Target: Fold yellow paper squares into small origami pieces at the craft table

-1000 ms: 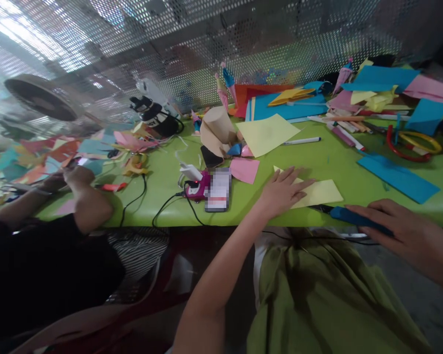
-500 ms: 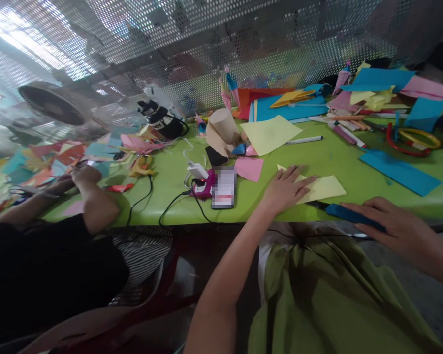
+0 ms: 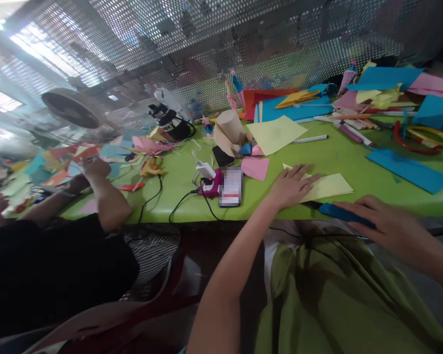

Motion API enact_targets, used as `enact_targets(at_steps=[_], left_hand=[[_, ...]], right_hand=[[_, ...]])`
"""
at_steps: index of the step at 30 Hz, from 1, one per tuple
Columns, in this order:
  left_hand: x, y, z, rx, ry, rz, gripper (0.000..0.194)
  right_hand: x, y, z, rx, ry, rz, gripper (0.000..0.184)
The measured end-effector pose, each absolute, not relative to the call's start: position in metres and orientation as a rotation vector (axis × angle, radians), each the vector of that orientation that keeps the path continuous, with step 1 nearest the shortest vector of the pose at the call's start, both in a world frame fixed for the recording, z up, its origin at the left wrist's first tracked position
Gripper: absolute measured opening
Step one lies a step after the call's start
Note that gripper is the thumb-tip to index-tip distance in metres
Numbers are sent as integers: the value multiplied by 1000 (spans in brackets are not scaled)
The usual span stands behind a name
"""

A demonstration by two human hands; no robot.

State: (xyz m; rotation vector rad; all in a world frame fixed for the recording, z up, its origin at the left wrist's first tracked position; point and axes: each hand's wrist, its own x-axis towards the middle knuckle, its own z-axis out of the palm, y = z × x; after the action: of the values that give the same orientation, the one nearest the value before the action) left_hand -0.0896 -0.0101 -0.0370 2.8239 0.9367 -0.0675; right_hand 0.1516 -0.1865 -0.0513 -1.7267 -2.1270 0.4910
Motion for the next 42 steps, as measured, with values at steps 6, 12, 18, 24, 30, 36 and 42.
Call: enact_targets(at_steps=[6,12,18,24,30,36,42], left_hand=[[-91,-9,-38,2852,923,-81,57],[-92,-8,-42,2848,918,-56,56],[-94,-4,-39,2701,902,31,59],[-94,1,-25,2707,889,51,57],[-87,11,-9,2713,975,47,58],[-83,11,-4,2389,1061,66,42],[-78,2,5,2256,987,183,25]], right_hand=[[148,-182,-56,-1703,-2138,466,56],[134,-183,-51,-1623,-2147,586,54],[192,-181,-33,-1722,-1965,519,55],[276,-143,-28,-2091,-1803,-92,61],[303,-115,-47,-2183,-1810,-227,55],[282,-109,-53,-2145,-1721,-258,54],[208,-91,-34,-1648,-1811,398,58]])
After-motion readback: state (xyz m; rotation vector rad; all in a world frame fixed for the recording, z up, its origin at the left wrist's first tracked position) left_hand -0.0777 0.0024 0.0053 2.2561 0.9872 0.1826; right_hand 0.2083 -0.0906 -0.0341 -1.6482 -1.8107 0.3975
